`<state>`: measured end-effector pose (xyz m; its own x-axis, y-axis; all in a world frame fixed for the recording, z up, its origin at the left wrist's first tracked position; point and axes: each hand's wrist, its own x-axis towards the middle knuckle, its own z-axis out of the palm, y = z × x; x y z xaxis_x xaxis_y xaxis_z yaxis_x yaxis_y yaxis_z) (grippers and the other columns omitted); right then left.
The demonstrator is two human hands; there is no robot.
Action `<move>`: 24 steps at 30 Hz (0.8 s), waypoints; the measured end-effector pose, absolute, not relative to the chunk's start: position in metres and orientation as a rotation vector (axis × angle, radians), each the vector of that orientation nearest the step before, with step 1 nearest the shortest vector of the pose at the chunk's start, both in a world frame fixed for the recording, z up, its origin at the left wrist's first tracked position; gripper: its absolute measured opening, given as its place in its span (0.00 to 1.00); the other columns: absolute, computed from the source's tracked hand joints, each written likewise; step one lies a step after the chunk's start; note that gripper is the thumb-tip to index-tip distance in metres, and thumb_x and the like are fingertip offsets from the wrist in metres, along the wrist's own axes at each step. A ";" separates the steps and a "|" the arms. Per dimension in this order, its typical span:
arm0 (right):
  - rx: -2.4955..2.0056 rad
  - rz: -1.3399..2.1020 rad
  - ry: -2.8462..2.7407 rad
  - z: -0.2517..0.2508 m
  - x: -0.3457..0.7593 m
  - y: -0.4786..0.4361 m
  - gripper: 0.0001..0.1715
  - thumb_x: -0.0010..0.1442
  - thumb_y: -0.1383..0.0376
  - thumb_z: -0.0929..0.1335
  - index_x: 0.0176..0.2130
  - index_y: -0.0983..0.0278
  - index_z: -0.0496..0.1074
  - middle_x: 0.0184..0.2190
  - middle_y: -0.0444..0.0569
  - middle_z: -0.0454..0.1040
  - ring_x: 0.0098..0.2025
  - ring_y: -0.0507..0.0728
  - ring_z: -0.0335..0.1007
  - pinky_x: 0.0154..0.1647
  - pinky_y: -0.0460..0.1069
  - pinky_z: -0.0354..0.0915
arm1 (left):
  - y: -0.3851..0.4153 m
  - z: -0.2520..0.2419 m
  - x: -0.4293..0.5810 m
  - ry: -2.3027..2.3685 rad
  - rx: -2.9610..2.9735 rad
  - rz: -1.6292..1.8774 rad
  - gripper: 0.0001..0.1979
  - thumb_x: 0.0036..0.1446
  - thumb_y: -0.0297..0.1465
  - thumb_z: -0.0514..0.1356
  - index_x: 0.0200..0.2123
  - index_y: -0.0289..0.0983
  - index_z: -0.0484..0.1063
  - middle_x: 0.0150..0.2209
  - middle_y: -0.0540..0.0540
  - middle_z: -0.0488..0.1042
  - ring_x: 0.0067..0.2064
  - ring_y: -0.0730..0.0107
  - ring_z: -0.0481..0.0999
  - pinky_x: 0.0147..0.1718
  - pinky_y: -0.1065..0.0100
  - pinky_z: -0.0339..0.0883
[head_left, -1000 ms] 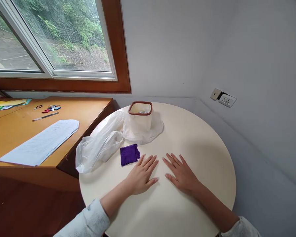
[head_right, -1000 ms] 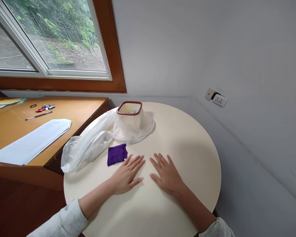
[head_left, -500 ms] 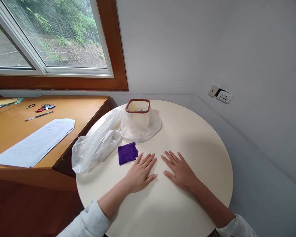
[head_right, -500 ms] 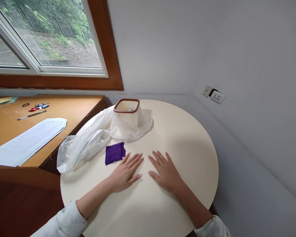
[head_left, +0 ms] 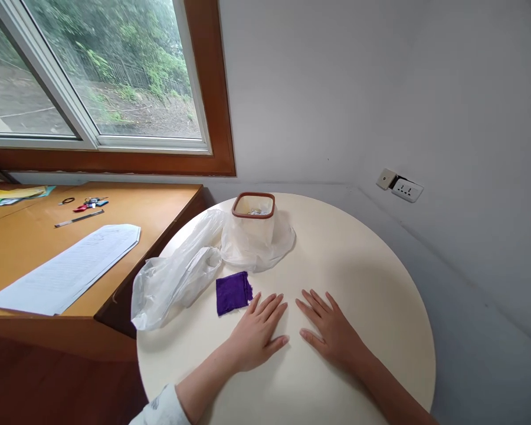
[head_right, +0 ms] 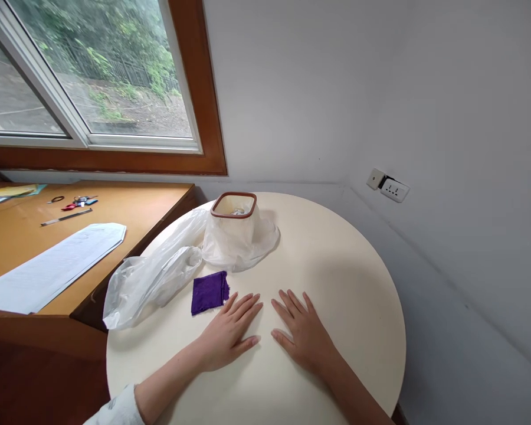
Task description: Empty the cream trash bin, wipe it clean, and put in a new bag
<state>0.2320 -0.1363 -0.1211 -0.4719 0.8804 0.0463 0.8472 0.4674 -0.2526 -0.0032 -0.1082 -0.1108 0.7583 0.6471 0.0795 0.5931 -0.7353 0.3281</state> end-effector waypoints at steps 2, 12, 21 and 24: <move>-1.474 0.264 -2.536 -0.125 0.233 -0.136 0.31 0.62 0.53 0.56 0.62 0.56 0.49 0.63 0.47 0.48 0.64 0.61 0.41 0.61 0.63 0.43 | -0.108 -0.109 -0.003 0.964 2.655 0.318 0.28 0.60 0.42 0.49 0.61 0.41 0.47 0.62 0.40 0.54 0.62 0.56 0.51 0.59 0.45 0.42; -1.324 0.168 -2.258 -0.100 0.219 -0.094 0.16 0.63 0.67 0.57 0.32 0.63 0.70 0.28 0.49 0.74 0.33 0.55 0.70 0.36 0.52 0.65 | -0.103 -0.107 -0.001 1.288 2.469 0.642 0.11 0.57 0.25 0.46 0.36 0.37 0.67 0.36 0.42 0.70 0.37 0.65 0.70 0.36 0.64 0.65; -1.083 -0.047 -2.102 -0.026 0.157 0.004 0.15 0.62 0.67 0.58 0.45 0.62 0.67 0.47 0.51 0.70 0.50 0.57 0.63 0.50 0.53 0.57 | -0.095 -0.104 -0.012 1.679 2.430 0.446 0.10 0.56 0.25 0.46 0.27 0.36 0.65 0.27 0.45 0.71 0.30 0.64 0.70 0.29 0.66 0.60; -1.136 -0.065 -2.112 -0.016 0.136 0.035 0.17 0.62 0.65 0.59 0.48 0.63 0.66 0.50 0.52 0.68 0.52 0.58 0.60 0.54 0.55 0.51 | -0.094 -0.107 -0.016 1.774 2.424 0.430 0.09 0.54 0.24 0.47 0.28 0.37 0.65 0.27 0.45 0.72 0.30 0.63 0.70 0.29 0.65 0.59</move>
<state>0.1361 0.0345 -0.0164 -0.3473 0.7053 0.6180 0.7422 0.6095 -0.2786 -0.0157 -0.0939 -0.1070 0.2783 0.9466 0.1630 0.9163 -0.3125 0.2504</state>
